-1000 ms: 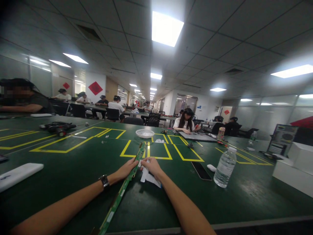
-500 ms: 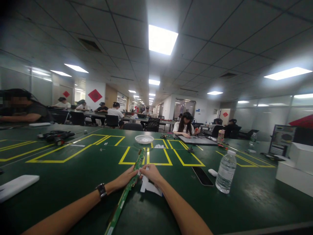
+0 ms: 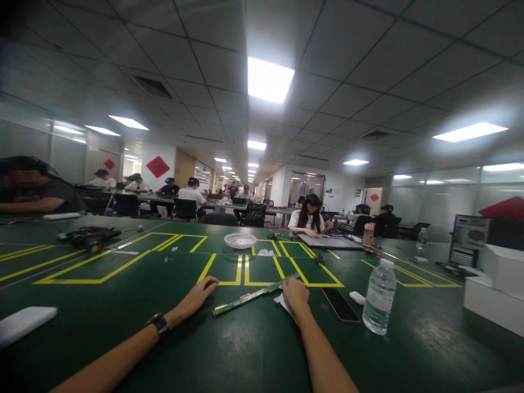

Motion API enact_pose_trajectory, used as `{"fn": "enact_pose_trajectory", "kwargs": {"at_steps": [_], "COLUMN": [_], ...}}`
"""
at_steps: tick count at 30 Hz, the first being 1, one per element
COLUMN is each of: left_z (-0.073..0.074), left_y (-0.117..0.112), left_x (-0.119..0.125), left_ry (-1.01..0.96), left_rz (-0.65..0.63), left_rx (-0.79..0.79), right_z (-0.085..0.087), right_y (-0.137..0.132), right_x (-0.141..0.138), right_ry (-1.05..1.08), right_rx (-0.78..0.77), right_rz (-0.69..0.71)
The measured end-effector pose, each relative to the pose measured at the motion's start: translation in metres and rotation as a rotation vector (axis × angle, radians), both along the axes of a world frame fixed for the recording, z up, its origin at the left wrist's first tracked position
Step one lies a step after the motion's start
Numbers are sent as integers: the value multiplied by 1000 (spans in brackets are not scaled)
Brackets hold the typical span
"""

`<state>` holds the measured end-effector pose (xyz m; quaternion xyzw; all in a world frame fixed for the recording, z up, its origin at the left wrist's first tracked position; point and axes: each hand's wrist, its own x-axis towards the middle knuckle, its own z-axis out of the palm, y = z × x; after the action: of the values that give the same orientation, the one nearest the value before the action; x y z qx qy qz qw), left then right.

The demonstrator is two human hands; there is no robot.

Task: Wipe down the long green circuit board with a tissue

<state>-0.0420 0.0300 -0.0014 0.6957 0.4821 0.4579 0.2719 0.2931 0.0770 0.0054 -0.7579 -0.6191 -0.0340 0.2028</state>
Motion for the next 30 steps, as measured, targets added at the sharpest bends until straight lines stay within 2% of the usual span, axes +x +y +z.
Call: {"fn": "enact_pose_trajectory", "kwargs": {"at_steps": [2, 7, 9, 22, 26, 30], "left_z": [-2, -7, -7, -5, -8, -8], "left_y": [1, 0, -1, -6, -4, -7], "left_x": [1, 2, 2, 5, 5, 7], "left_ry": [48, 145, 174, 218, 257, 303], "left_rz": [-10, -41, -59, -88, -76, -105], "left_rx": [28, 63, 72, 86, 96, 134], "right_z": [-1, -7, -10, -23, -20, -8], "right_y": [1, -1, -1, 8, 7, 5], "right_x": [6, 4, 1, -1, 1, 2], "right_ry": [-84, -149, -140, -151, -167, -225], "right_rx": [17, 59, 65, 20, 16, 36], "right_rz": [3, 300, 332, 305, 302, 180]}}
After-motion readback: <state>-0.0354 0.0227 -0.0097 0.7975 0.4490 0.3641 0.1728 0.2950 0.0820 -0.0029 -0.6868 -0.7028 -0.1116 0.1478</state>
